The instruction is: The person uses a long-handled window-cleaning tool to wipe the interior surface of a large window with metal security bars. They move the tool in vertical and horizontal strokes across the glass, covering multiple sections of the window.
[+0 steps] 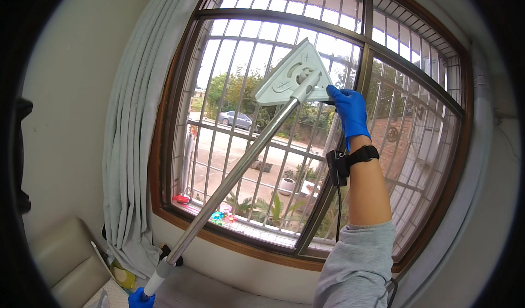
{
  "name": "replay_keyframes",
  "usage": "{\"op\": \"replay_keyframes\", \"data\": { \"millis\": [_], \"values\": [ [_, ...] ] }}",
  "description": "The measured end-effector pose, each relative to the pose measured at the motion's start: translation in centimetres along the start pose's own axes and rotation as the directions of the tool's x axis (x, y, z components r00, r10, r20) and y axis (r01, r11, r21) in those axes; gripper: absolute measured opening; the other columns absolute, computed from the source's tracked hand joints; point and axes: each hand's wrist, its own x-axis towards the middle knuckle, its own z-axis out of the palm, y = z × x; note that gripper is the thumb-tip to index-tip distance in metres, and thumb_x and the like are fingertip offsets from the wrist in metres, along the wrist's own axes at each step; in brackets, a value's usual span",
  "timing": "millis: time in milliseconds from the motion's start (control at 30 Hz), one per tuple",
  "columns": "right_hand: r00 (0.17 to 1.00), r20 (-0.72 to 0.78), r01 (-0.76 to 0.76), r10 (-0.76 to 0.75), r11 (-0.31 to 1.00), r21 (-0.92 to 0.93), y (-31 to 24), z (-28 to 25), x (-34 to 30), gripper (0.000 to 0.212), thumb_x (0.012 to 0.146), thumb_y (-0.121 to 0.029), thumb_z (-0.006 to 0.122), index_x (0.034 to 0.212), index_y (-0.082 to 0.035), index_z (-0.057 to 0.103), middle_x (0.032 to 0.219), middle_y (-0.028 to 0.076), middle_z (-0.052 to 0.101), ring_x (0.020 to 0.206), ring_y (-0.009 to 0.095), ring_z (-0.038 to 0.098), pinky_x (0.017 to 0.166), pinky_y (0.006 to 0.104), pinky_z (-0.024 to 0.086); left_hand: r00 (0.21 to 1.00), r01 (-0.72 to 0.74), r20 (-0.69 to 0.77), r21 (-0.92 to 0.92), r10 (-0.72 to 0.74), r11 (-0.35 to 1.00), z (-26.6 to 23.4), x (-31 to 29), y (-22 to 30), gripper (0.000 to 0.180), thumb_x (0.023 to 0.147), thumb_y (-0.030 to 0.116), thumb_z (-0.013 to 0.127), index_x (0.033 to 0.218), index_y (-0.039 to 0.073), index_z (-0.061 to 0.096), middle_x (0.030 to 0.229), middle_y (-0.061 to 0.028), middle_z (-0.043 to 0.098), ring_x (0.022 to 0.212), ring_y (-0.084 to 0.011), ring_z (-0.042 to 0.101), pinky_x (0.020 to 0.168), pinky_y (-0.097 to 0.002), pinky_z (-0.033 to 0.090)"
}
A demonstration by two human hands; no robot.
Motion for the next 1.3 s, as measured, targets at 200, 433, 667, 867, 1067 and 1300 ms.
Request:
{"op": "replay_keyframes", "data": {
  "millis": [200, 433, 667, 867, 1067, 1300],
  "values": [
    [0.971, 0.117, -0.225, 0.206, 0.958, 0.176, 0.6, -2.0, -1.5, 0.026, 0.081, -0.034, 0.067, 0.082, -0.009, 0.062, 0.066, -0.003, 0.054, 0.056, 0.005, 0.048, 0.049, 0.0175, 0.037, 0.998, -0.038, 0.043, 0.082, 0.034, 0.996, 0.9, -0.2, -3.9, 0.017, 0.083, 0.018, 0.065, 0.079, 0.006, 0.053, 0.058, 0.0036, 0.042, 0.054, -0.0058, 0.038, 0.047, -0.0244, 0.035],
    [0.979, -0.089, -0.077, 0.185, 0.732, 0.677, 3.2, 1.5, -4.1, 0.022, 0.084, -0.022, 0.065, 0.086, -0.003, 0.055, 0.069, 0.003, 0.055, 0.058, 0.010, 0.055, 0.053, 0.0235, 0.050, 0.999, -0.026, -0.020, 0.102, 0.028, 0.994, 3.2, -0.5, -7.3, 0.015, 0.081, 0.015, 0.067, 0.080, 0.007, 0.054, 0.061, 0.0066, 0.043, 0.055, -0.0039, 0.037, 0.048, -0.0208, 0.035],
    [0.941, -0.194, -0.005, 0.276, 0.587, 0.809, 5.1, 5.1, -5.6, 0.018, 0.089, -0.019, 0.059, 0.090, -0.001, 0.056, 0.079, 0.007, 0.059, 0.067, 0.013, 0.057, 0.062, 0.0247, 0.052, 1.000, -0.011, -0.018, 0.090, 0.013, 0.996, 3.7, -1.3, -4.7, 0.016, 0.080, 0.016, 0.069, 0.080, 0.006, 0.056, 0.061, 0.0067, 0.044, 0.056, -0.0037, 0.038, 0.049, -0.0204, 0.036],
    [0.958, 0.078, -0.154, 0.277, 0.266, 0.952, 6.7, 8.6, -5.6, 0.023, 0.091, -0.015, 0.053, 0.106, 0.003, 0.053, 0.094, 0.011, 0.060, 0.086, 0.020, 0.061, 0.074, 0.0280, 0.054, 0.984, 0.094, 0.159, -0.063, -0.083, 0.994, 4.4, -2.0, -3.9, 0.021, 0.080, 0.017, 0.068, 0.094, 0.006, 0.058, 0.068, 0.0043, 0.049, 0.063, -0.0069, 0.044, 0.054, -0.0239, 0.040],
    [0.945, 0.262, -0.326, 0.197, 0.469, 0.821, 6.9, 9.6, -5.4, 0.024, 0.092, -0.016, 0.051, 0.109, 0.000, 0.053, 0.097, 0.011, 0.060, 0.086, 0.018, 0.061, 0.073, 0.0266, 0.053, 0.934, -0.001, 0.357, -0.090, 0.033, 0.996, 4.2, -3.0, -2.9, 0.017, 0.081, 0.018, 0.065, 0.092, 0.007, 0.059, 0.068, -0.0042, 0.057, 0.060, -0.0156, 0.055, 0.053, -0.0282, 0.043],
    [0.725, 0.660, -0.668, 0.198, 0.435, 0.604, 7.9, 15.9, -19.7, 0.066, 0.090, -0.059, 0.030, 0.128, -0.006, 0.043, 0.104, 0.010, 0.059, 0.094, 0.022, 0.058, 0.087, 0.0354, 0.046, 0.952, -0.283, 0.150, 0.116, 0.265, 0.952, 6.7, 1.3, 0.0, 0.032, 0.076, 0.035, 0.070, 0.089, 0.009, 0.056, 0.069, -0.0144, 0.061, 0.065, -0.0336, 0.062, 0.054, -0.0374, 0.047]
  ]
}}
